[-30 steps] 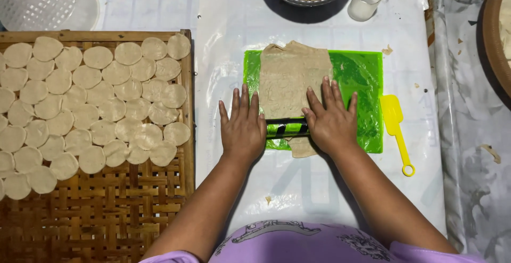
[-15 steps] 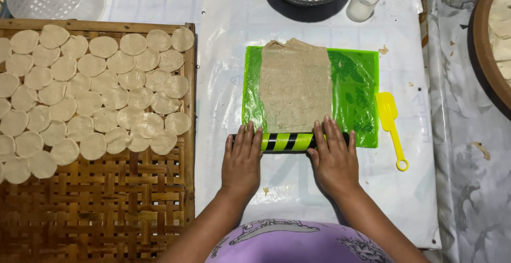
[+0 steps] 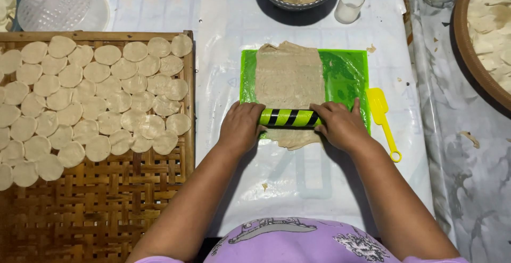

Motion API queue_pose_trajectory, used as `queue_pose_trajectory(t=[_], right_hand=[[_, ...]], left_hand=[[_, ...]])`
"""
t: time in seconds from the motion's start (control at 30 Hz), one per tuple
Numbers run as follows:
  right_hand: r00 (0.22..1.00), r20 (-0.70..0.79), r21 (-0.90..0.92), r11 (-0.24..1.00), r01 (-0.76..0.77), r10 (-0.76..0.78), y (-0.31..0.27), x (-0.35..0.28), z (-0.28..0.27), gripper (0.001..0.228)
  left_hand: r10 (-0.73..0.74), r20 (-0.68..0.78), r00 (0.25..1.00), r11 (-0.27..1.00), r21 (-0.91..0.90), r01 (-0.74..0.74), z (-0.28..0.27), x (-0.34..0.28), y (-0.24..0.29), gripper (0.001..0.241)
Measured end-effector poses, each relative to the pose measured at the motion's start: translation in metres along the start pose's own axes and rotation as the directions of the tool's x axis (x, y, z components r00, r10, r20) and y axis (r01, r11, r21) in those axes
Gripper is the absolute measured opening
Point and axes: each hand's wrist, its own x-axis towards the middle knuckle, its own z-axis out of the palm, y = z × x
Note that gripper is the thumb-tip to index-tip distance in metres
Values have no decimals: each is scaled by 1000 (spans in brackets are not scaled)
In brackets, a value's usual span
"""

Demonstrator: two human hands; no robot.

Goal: Flattening and rolling out dough on a prep mat using a rolling pin and a scraper.

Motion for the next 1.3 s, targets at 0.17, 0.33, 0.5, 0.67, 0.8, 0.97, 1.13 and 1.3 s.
queue_pose_trajectory(t=[0.17,0.33,0.5,0.67,0.8,0.97,1.13,1.3], right_hand=[[992,-103,54,996,-73,79,3,45,4,56],[967,-159,56,979,-195,201,-10,30,17,60],[888,-458,18,999,-49,52,-16,-18,50,69],[917,-397,44,999,-23,39,-26,-71,68,74],[883,-460,-39,995,90,-98,-22,-94,73,73],[931,-353,-71,995,70,-91,4,-80,53,64],[893,-436,-61,994,94,-111,-1,-67,52,57],[979,-204,-27,1000,4,-9,3,-27,44,71]], left_hand=[[-105,-84,991,993,-65,100,-33,41,18,49],[-219,16,976,976,3,219,-22,33,27,62],[-117,-86,989,993,-18,116,-12,-15,40,58],[-66,-112,991,998,11,68,13,-71,49,62],[87,-380,921,990,132,-39,19,-90,44,52],[124,-422,898,990,118,-81,5,-76,31,47],[75,-392,917,991,130,-26,1,-63,36,46],[-159,-96,983,987,-24,158,-18,-30,51,63]])
